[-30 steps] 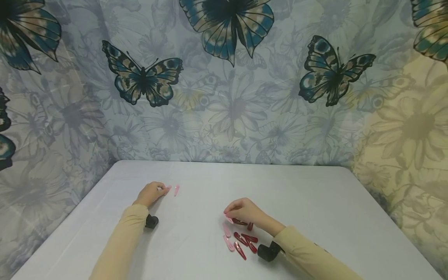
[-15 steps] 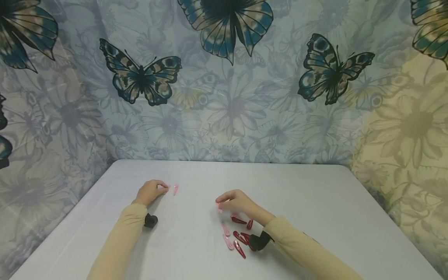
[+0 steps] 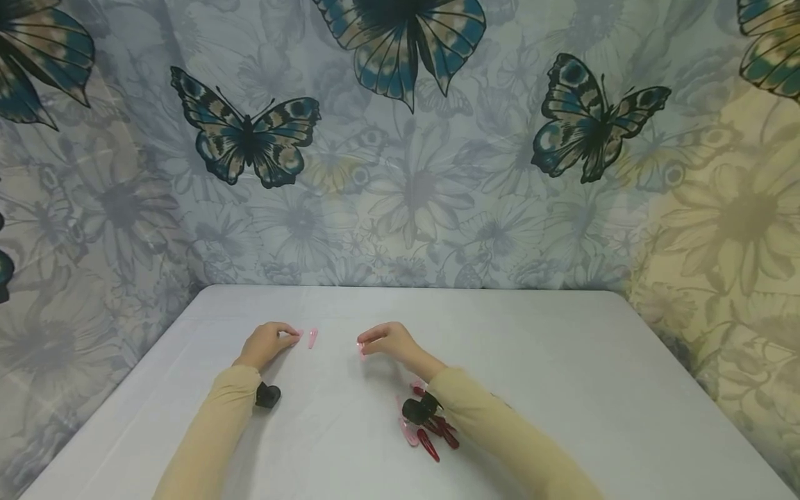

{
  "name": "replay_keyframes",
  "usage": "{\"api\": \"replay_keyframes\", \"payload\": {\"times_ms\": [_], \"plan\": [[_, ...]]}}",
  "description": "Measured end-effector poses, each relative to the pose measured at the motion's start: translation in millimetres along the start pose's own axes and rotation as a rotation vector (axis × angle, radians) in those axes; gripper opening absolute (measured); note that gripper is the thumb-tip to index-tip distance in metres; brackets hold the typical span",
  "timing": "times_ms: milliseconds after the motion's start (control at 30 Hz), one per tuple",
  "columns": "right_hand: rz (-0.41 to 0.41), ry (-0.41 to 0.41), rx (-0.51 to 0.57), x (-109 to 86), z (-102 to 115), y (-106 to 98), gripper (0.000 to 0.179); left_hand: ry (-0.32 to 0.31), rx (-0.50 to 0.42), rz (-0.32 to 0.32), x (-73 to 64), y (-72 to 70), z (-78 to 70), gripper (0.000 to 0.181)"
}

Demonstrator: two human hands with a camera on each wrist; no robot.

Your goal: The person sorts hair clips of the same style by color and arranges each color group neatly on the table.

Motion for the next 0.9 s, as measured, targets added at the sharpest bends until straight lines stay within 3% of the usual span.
{"api": "replay_keyframes", "payload": {"times_ms": [400, 700, 900], "plan": [[-0.089, -0.011, 0.059, 36.6, -2.1, 23.8, 0.023, -0.004, 0.000, -0.002, 6.6, 7.2, -1.7, 0.022], [-0.214, -0.015, -0.077, 64.1, -11.4, 38.1, 0.016, -0.001, -0.009, 0.001, 7.2, 5.8, 7.5, 0.019], [-0.285, -0.008, -0.124, 68.5, -22.3, 56.6, 0.013, -0.019, -0.010, 0.033, 4.7, 4.7, 7.2, 0.018]]}}
Point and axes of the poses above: each hand's wrist, its own x-axis towards the middle knuckle, its own y-axis out of the palm, z = x × y, the point moved 2 cm from there along x, towards the middle knuckle, and after that the axes turned 11 degrees about x, right-handed, at the moved point
